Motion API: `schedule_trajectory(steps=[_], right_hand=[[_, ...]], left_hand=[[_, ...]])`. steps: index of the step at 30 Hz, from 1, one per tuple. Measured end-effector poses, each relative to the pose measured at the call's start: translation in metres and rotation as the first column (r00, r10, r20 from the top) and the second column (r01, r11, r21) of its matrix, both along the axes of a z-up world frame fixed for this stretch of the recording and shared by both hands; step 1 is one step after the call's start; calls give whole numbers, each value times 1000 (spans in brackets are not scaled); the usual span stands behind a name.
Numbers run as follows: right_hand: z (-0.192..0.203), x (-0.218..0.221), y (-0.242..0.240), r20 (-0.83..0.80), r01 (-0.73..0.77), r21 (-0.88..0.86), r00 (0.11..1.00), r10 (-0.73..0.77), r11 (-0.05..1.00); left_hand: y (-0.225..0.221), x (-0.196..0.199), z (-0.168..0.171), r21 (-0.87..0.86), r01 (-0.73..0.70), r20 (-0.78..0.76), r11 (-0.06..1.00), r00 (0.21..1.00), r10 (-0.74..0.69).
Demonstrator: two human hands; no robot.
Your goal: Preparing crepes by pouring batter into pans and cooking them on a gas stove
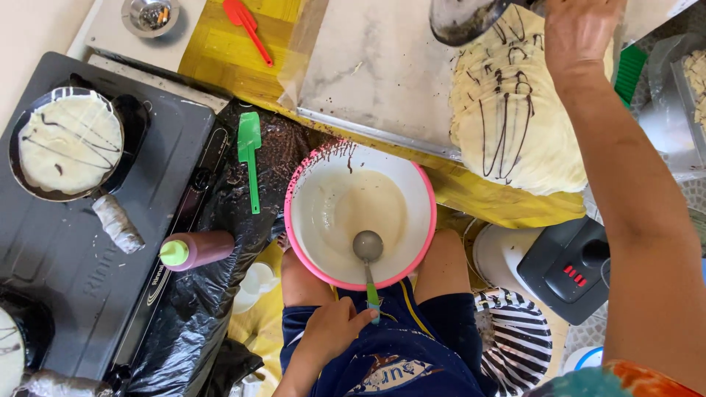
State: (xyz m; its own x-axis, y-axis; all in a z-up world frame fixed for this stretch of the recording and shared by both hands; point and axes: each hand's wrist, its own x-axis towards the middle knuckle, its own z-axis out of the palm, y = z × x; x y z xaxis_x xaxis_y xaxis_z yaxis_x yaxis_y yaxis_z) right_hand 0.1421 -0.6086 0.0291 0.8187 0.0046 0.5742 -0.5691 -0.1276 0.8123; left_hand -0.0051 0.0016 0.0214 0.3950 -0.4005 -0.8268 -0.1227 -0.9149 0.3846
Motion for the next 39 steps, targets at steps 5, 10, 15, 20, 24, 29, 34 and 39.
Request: schedule_trajectory(steps=[5, 10, 15, 20, 24, 29, 34, 39], right_hand=[[54, -20, 160, 90, -86, 967, 996, -8, 240], [-3, -69, 371, 181, -312, 285, 946, -269, -906], [-14, -118, 566, 14, -190, -354, 978, -208, -916], [-122, -104, 629, 728, -16, 578, 460, 508, -816], [-137, -25, 654, 683, -316, 644, 647, 339, -696], [-161, 41, 686, 644, -86, 473, 713, 277, -877], [-100, 24, 627, 686, -373, 345, 727, -40, -862], [103, -58, 572, -556, 621, 775, 584, 592, 115]], left_hand=[[-1, 14, 27, -297, -353, -69, 888, 935, 348], [-4, 21, 10, -773, -331, 166, 542, 718, 676], [49, 4, -72, -860, -467, -442, -206, 478, 759], [173, -40, -66, -748, -583, -493, -317, 169, 853], [249, -78, -69, -702, -569, -506, -427, -23, 862], [280, -98, -79, -709, -549, -503, -443, -48, 863], [269, -105, -82, -622, -703, -499, -344, 17, 867], [215, -91, -98, -375, -918, -498, 131, 319, 807]])
